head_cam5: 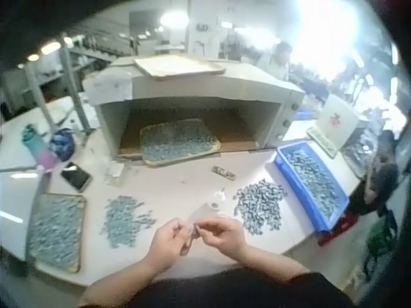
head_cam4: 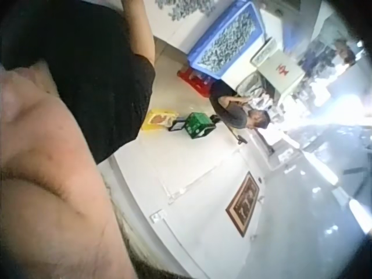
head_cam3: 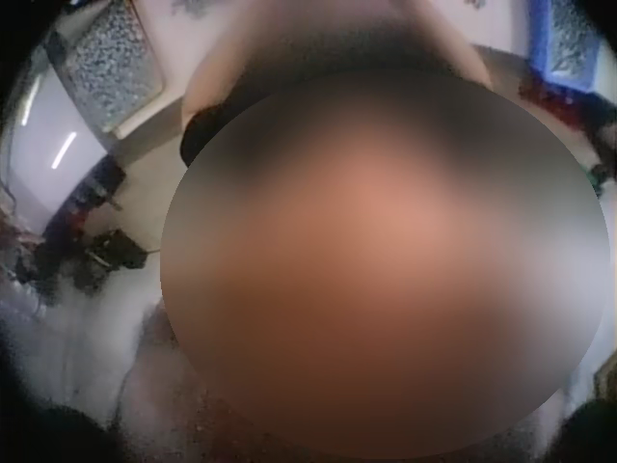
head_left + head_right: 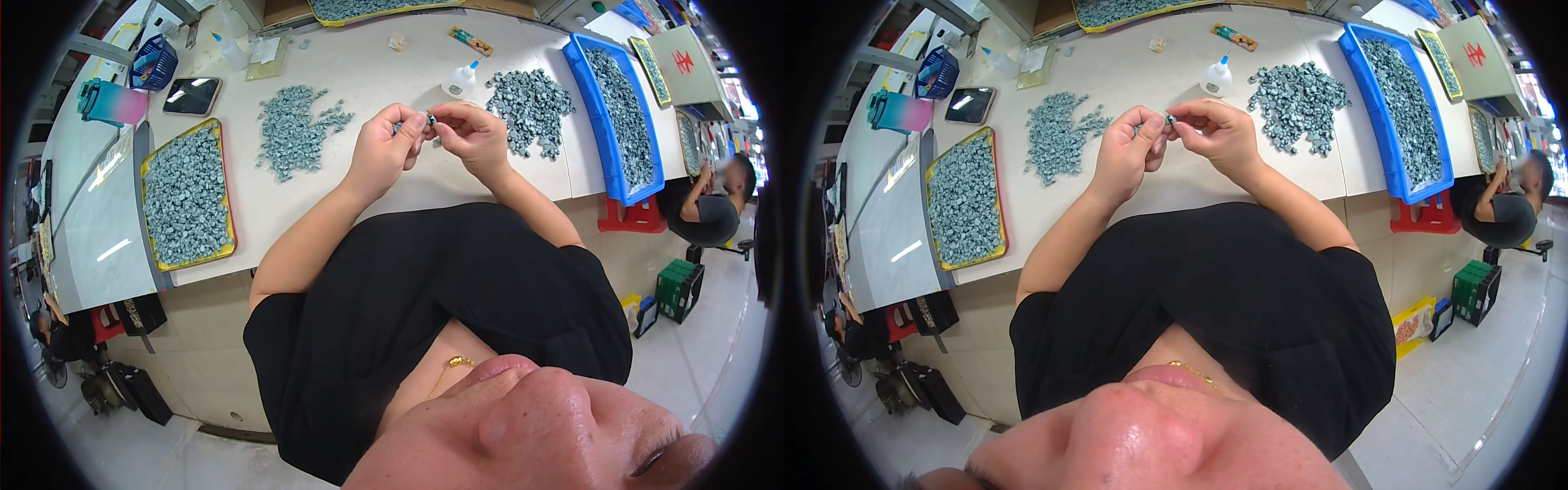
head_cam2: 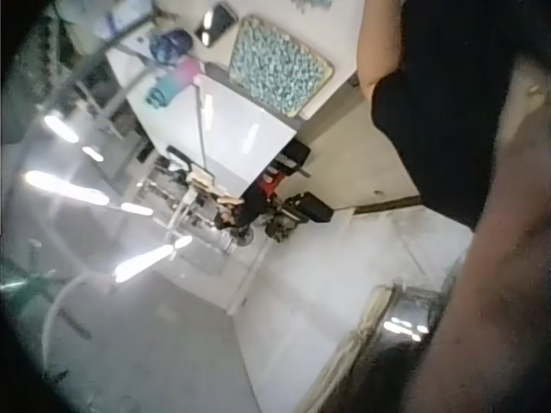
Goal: Assemble small plastic parts using glue at a workstation.
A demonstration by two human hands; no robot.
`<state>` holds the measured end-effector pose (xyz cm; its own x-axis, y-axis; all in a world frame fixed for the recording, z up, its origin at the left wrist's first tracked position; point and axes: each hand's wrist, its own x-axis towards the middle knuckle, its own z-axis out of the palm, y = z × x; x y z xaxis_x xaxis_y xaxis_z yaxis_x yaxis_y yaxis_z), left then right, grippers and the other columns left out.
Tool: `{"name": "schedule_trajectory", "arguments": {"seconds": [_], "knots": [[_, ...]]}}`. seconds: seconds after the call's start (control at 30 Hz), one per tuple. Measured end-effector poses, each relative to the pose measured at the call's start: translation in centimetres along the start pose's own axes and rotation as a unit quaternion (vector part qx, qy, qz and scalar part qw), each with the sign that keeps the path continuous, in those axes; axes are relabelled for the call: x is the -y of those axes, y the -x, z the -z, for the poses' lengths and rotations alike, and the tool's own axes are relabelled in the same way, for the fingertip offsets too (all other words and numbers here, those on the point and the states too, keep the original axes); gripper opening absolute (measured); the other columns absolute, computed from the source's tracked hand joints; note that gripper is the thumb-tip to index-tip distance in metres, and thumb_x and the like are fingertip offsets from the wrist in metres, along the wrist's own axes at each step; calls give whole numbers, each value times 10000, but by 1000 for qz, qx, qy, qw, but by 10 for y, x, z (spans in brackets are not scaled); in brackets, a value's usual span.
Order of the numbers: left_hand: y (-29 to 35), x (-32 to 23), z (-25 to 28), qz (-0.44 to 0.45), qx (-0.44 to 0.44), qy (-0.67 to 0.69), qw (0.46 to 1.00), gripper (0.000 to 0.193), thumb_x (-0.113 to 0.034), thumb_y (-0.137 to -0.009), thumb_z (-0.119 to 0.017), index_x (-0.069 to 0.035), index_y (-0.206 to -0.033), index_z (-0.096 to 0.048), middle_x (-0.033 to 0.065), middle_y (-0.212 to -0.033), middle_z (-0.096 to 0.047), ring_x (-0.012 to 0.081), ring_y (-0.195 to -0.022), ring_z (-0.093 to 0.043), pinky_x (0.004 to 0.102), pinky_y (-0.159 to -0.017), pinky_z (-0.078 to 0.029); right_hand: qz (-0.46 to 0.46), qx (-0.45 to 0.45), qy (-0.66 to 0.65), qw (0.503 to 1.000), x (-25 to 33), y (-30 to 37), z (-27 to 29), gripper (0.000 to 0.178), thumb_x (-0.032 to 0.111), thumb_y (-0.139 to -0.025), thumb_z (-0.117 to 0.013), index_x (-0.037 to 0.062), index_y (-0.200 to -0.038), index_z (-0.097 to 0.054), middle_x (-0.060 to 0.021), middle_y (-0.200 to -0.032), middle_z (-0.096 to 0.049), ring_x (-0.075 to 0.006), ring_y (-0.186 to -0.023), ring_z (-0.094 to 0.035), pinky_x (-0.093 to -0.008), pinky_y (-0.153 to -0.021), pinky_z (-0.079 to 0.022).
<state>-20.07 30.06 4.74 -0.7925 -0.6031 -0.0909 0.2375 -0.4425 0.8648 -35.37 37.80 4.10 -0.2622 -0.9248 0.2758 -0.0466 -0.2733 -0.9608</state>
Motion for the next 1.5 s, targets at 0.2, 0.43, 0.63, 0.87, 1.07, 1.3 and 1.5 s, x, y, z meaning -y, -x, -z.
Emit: {"name": "schedule_trajectory", "arguments": {"seconds": [0.2,0.43,0.63,0.87,1.07,1.3,1.5], "knots": [[1,1,0,3,1,12,1000,208,-233,-968,-530,-40,-892,-521,21,-724,-527,27,-523,-339,185,-431,-243,-26,2,-18,999,3,1,0,209,-72,-833,-613,-64,-1042,-613,-102,-955,-630,-172,-855,-666,-267,-752,-559],[-6,7,4,72,-28,-12,997,219,-227,-956,-552,-19,-892,-539,-13,-672,-477,31,-509,-327,188,-425,-241,-36,29,31,998,-5,-4,18,165,-27,-820,-659,-39,-983,-649,-84,-932,-650,-152,-821,-664,-254,-750,-542],[-13,16,14,181,-58,-56,980,249,-242,-958,-547,5,-964,-575,-27,-671,-450,39,-521,-323,189,-436,-245,-114,-72,352,926,6,-13,63,224,177,-774,-775,-3,-835,-656,-40,-741,-644,-82,-629,-554,-226,-593,-466],[-15,7,14,199,-50,49,977,216,-134,-953,-477,34,-1067,-550,-13,-740,-446,53,-587,-337,187,-469,-276,0,-77,438,896,-27,-39,66,423,265,-739,-796,21,-1032,-612,-37,-861,-621,-148,-698,-529,-269,-669,-456],[-13,1,13,146,-33,114,982,211,-93,-939,-474,28,-1101,-533,10,-788,-477,63,-614,-357,183,-487,-290,-73,-34,360,929,-51,-42,69,545,338,-742,-785,4,-1113,-568,-124,-850,-648,-239,-718,-614,-333,-715,-505],[-16,7,21,141,-4,188,972,222,-108,-949,-516,24,-1128,-520,34,-846,-519,64,-630,-370,183,-486,-296,-31,-9,234,972,-19,-24,48,412,279,-817,-728,22,-1090,-559,-126,-857,-640,-229,-759,-627,-328,-692,-491],[-18,4,15,120,-1,249,961,231,-121,-962,-503,13,-1150,-518,40,-894,-512,61,-608,-352,183,-475,-290,-1,-1,322,947,-7,-18,46,403,242,-800,-740,60,-1116,-568,-123,-954,-643,-272,-825,-626,-346,-723,-495]]}}
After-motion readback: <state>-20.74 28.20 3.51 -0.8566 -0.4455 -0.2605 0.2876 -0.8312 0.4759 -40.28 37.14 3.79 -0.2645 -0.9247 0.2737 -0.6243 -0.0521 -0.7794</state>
